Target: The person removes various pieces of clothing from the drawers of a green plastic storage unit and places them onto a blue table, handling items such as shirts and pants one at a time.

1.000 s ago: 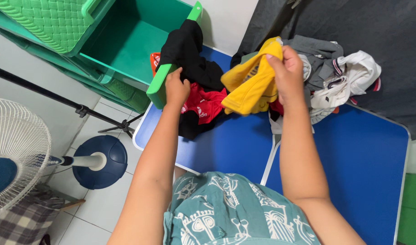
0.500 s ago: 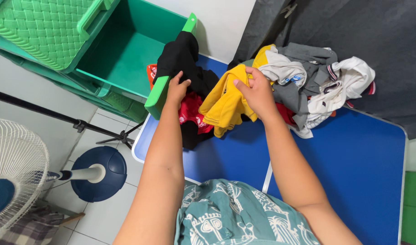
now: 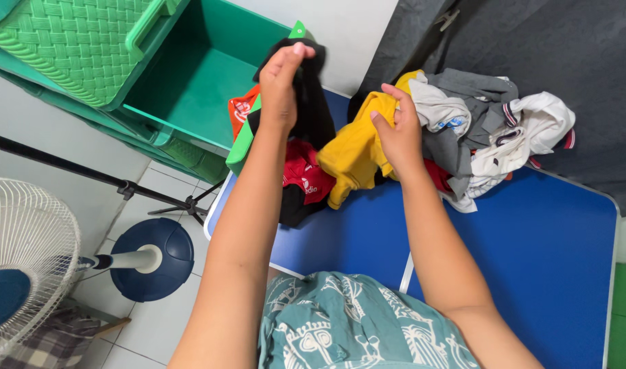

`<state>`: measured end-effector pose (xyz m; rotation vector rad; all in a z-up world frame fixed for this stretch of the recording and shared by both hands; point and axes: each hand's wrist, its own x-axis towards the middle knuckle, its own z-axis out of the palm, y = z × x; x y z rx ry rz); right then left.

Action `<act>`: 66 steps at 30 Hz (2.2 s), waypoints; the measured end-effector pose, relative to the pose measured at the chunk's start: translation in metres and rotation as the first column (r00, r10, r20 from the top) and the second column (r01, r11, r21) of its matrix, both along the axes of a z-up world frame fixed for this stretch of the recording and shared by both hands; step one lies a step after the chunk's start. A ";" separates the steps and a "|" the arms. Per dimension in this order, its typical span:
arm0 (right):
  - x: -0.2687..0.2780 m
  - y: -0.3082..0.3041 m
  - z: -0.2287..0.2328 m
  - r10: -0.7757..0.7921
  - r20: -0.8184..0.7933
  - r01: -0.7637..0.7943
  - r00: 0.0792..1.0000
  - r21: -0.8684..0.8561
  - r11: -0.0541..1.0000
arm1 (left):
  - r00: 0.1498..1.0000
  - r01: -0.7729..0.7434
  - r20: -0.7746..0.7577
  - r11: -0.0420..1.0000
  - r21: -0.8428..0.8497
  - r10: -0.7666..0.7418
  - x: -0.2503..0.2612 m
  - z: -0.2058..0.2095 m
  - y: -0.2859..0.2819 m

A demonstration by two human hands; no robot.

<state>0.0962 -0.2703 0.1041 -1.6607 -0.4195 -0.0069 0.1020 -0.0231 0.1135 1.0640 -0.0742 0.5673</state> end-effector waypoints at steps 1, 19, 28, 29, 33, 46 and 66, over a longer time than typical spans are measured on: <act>0.001 0.003 0.003 -0.008 0.065 0.012 0.998 -0.059 0.998 | 0.997 0.077 0.018 0.997 -0.028 -0.077 -0.004 0.012 -0.004; -0.002 0.017 0.007 -0.044 -0.335 0.131 0.941 0.243 0.961 | 0.921 0.217 -0.382 0.910 0.353 -0.072 -0.006 0.011 0.042; 0.010 0.045 -0.007 -0.047 -0.346 0.122 0.937 0.198 0.973 | 0.665 0.050 -0.537 0.686 0.726 0.520 0.069 -0.164 0.178; 0.012 0.049 -0.010 -0.050 -0.353 0.120 0.934 0.180 0.976 | 0.589 0.143 -0.540 0.580 0.802 0.601 0.073 -0.179 0.185; 0.019 0.064 -0.022 -0.052 -0.377 0.110 0.925 0.135 0.985 | 0.361 0.810 -0.792 0.255 0.528 0.493 0.076 -0.226 0.199; 0.021 0.084 -0.030 -0.082 -0.432 0.152 0.898 0.128 0.980 | 0.614 -0.176 -0.553 0.781 0.599 0.563 0.072 -0.184 0.193; 0.027 0.018 -0.069 -0.022 0.067 0.025 0.998 -0.039 0.999 | 1.000 -0.001 -0.017 0.736 0.677 0.017 -0.049 0.076 -0.052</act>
